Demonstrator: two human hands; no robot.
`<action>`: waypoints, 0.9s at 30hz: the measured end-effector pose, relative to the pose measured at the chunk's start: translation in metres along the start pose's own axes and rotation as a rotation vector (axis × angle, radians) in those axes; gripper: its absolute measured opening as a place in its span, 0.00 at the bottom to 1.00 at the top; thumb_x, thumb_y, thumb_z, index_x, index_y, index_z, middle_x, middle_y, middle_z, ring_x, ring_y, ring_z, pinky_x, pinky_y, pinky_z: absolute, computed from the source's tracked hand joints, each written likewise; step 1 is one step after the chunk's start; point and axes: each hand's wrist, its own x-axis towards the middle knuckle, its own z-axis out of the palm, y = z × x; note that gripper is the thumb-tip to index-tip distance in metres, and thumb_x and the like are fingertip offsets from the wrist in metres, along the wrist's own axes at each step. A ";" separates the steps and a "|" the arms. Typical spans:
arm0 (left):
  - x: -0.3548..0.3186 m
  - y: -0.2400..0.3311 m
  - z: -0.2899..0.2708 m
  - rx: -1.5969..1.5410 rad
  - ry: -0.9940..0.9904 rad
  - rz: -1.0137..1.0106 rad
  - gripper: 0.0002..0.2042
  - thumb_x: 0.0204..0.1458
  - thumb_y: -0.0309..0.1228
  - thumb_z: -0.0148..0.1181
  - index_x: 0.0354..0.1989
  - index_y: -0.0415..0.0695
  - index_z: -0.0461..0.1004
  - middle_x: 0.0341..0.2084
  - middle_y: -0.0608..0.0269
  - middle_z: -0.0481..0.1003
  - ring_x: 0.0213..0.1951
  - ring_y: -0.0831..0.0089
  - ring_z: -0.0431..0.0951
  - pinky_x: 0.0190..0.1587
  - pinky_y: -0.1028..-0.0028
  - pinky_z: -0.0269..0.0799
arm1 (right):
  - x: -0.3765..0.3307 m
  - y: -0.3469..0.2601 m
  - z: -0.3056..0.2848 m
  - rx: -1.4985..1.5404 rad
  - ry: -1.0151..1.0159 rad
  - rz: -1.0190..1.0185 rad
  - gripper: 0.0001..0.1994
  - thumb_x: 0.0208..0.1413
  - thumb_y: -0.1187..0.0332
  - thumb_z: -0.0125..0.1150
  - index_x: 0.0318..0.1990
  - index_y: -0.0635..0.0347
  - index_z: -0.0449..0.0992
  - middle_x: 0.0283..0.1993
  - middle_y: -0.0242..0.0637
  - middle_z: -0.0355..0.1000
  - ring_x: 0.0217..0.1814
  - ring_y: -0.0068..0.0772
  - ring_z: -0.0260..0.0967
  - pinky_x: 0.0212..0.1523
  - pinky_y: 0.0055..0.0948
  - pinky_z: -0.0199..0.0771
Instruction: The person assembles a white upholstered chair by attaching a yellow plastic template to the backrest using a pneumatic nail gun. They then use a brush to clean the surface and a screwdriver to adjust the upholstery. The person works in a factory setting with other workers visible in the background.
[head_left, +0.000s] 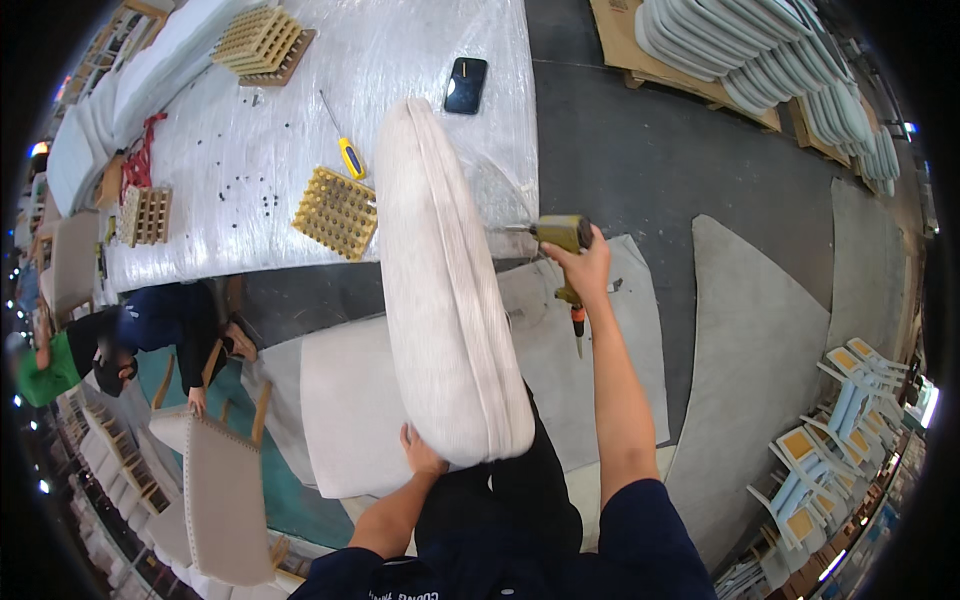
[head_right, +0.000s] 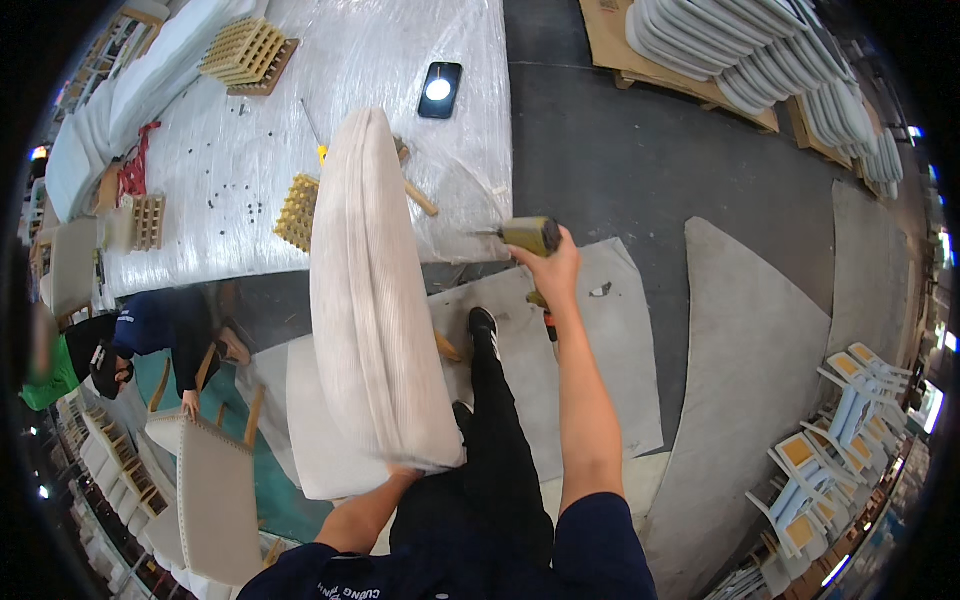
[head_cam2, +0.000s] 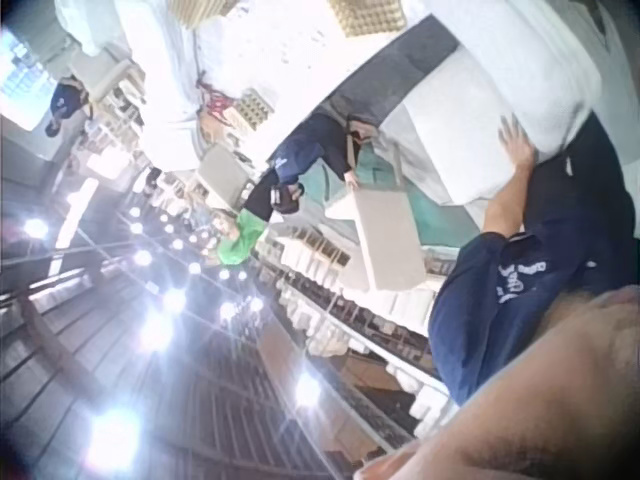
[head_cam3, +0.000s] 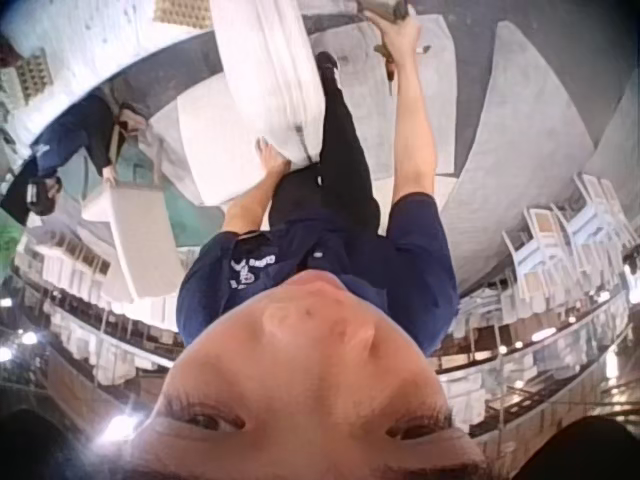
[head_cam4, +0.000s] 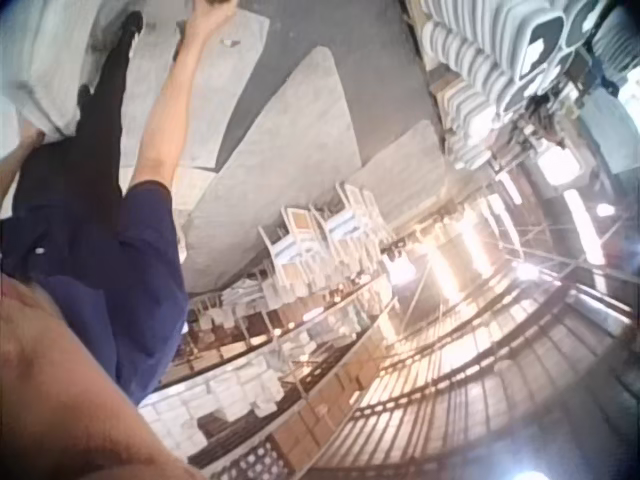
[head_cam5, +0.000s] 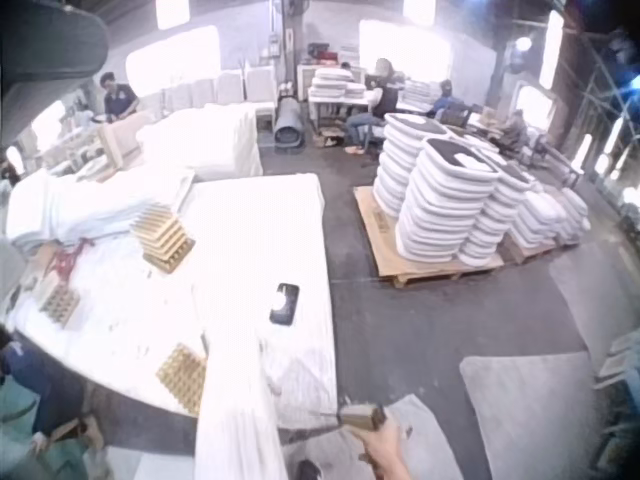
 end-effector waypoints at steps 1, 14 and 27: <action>0.002 -0.002 -0.005 -0.086 -0.003 -0.024 0.26 0.57 0.34 0.51 0.66 0.47 0.70 0.66 0.59 0.70 0.75 0.54 0.53 0.74 0.45 0.38 | 0.019 0.000 0.020 -0.029 -0.001 -0.025 0.30 0.43 0.70 0.82 0.53 0.70 0.74 0.44 0.41 0.82 0.44 0.26 0.78 0.49 0.30 0.78; 0.011 -0.019 -0.018 -0.111 -0.040 -0.096 0.27 0.53 0.31 0.51 0.66 0.48 0.68 0.75 0.78 0.54 0.78 0.59 0.43 0.75 0.46 0.36 | 0.163 -0.070 0.141 -0.429 -0.709 -0.199 0.40 0.50 0.62 0.75 0.70 0.60 0.63 0.59 0.57 0.74 0.63 0.55 0.72 0.61 0.42 0.70; 0.008 -0.028 -0.002 -0.076 -0.046 -0.098 0.26 0.51 0.32 0.55 0.62 0.54 0.71 0.76 0.82 0.52 0.78 0.60 0.44 0.75 0.47 0.38 | 0.158 -0.169 0.188 -0.476 -0.571 -0.553 0.28 0.58 0.59 0.67 0.62 0.61 0.67 0.46 0.48 0.75 0.47 0.45 0.74 0.47 0.39 0.72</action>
